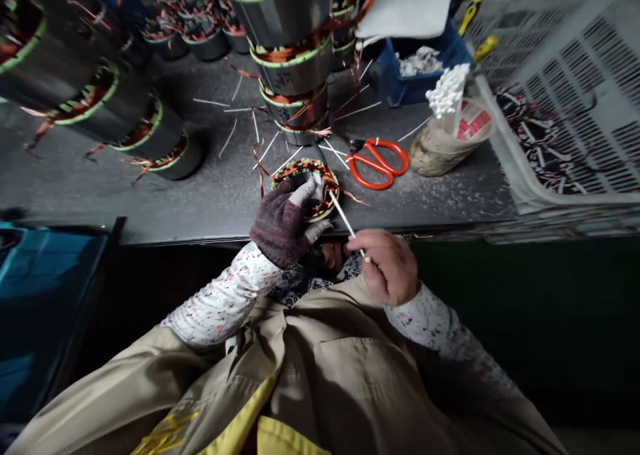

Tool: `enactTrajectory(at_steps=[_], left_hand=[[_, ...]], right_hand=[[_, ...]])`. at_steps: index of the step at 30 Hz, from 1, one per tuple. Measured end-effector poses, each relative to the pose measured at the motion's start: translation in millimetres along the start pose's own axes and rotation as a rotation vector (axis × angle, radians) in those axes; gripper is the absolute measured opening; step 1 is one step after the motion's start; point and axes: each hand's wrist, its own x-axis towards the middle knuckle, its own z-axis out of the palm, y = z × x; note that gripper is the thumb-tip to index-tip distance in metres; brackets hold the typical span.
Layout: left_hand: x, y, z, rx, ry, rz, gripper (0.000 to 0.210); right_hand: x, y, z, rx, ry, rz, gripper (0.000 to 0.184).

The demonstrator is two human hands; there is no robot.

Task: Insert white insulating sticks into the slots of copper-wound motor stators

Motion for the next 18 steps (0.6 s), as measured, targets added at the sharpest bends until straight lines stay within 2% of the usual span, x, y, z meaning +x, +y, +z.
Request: enactTrajectory(at_steps=[1,6,8,10,12,14,16,18], left_hand=[[0,-1,-0.3,-0.005,-0.007,0.002,0.072],[1,-5,2.5,-0.072,-0.030,0.016,0.078],[1,-5,6.0,-0.139,-0.012,-0.018,0.077],[1,-4,10.2,-0.323,0.013,-0.110,0.073],[0,-2,14.0,-0.583,0.046,-0.225,0.064],[1,-1,16.2,-0.749,0.085,-0.284,0.048],[3,-2,16.2,-0.754,0.105,-0.264,0.030],[5,-4,14.4,-0.691,0.101,-0.230,0.018]], right_hand=[[-5,-2,3,0.011,-0.011,-0.027,0.013],[0,-1,5,-0.035,-0.153,0.127,0.019],[12,5,14,-0.010,-0.152,0.213,0.021],[25,12,26,0.024,-0.100,0.302,0.021],[36,17,38,0.017,-0.035,0.386,0.020],[42,16,44,-0.006,-0.002,0.455,0.018],[45,11,42,0.007,-0.014,0.507,0.018],[47,4,35,0.036,-0.046,0.501,0.020]])
